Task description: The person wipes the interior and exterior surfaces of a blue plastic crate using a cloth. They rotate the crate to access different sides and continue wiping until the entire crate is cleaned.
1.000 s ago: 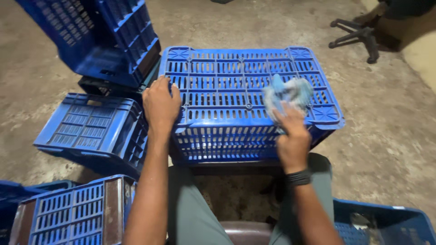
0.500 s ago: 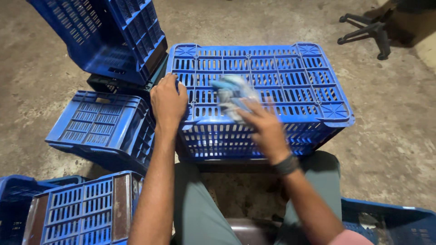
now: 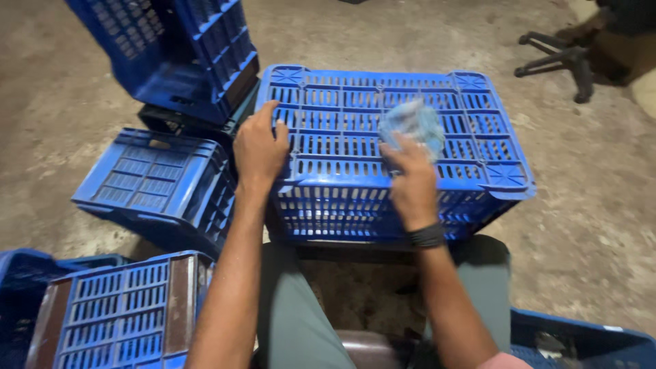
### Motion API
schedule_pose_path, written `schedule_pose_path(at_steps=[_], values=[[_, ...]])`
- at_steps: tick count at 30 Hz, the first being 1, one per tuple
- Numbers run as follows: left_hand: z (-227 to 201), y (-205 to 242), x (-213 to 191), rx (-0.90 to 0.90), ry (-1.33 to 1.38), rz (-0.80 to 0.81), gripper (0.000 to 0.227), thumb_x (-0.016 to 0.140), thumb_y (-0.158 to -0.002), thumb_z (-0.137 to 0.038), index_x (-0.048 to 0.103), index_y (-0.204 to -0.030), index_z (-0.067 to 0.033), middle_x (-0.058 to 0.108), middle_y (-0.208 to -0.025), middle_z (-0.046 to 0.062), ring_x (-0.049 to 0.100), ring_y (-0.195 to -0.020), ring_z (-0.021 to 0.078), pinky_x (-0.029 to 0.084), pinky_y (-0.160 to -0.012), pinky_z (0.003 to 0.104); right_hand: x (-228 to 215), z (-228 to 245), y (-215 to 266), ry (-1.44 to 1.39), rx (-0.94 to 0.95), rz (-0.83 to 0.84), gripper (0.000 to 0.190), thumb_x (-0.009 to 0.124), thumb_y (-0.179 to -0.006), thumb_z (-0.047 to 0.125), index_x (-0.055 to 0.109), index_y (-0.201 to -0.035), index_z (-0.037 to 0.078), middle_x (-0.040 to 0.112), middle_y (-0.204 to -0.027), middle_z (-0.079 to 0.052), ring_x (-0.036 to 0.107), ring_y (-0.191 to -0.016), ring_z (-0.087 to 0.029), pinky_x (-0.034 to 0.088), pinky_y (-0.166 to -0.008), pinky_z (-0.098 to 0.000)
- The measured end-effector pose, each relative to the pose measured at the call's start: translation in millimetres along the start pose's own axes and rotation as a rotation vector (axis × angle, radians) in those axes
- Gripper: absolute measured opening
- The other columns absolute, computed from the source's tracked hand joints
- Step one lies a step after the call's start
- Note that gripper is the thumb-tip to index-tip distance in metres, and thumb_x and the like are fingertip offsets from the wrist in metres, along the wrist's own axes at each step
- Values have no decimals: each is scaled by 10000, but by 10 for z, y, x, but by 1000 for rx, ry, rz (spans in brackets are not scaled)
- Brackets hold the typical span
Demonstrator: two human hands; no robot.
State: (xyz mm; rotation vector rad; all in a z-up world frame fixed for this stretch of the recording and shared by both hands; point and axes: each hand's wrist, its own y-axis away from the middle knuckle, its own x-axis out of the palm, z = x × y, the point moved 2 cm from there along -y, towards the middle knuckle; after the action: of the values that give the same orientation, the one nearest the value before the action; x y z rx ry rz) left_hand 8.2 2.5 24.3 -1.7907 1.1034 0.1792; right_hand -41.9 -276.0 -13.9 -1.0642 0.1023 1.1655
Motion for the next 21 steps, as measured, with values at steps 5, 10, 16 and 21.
schedule_pose_path(at_steps=[5, 10, 16, 21], values=[[58, 18, -3, -109, 160, 21, 324, 558, -975, -259, 711, -1183, -63, 744, -1102, 210, 698, -1023, 427, 543, -869, 478, 936, 792, -97, -220, -208, 147, 599, 499, -696, -131, 712, -1228, 45, 601, -1442, -164, 489, -1422, -380, 344, -1234, -467], [198, 10, 15, 56, 181, -192, 322, 515, -1060, -242, 695, -1183, -4, 715, -1205, 242, 625, -1227, 480, 494, -1061, 495, 1402, 999, -412, -138, -415, 377, 527, 609, -725, -69, 683, -1238, 27, 608, -1419, -151, 452, -1436, -366, 296, -1257, -488], [119, 57, 6, 139, 50, -230, 312, 542, -1044, -219, 696, -1175, 18, 668, -1322, 269, 548, -1326, 516, 434, -1083, 503, 1080, 391, -912, -27, -833, 604, 531, 701, -816, -19, 734, -1298, 203, 609, -1496, -22, 452, -1467, -299, 320, -1253, -453], [-44, 53, -92, 127, 160, -88, 276, 598, -1025, -225, 700, -1193, -32, 722, -1215, 209, 678, -1155, 403, 526, -989, 446, 174, -312, -1077, 78, -543, 644, 620, 719, -706, -34, 731, -1274, 216, 616, -1430, -93, 540, -1359, -319, 410, -1140, -420]])
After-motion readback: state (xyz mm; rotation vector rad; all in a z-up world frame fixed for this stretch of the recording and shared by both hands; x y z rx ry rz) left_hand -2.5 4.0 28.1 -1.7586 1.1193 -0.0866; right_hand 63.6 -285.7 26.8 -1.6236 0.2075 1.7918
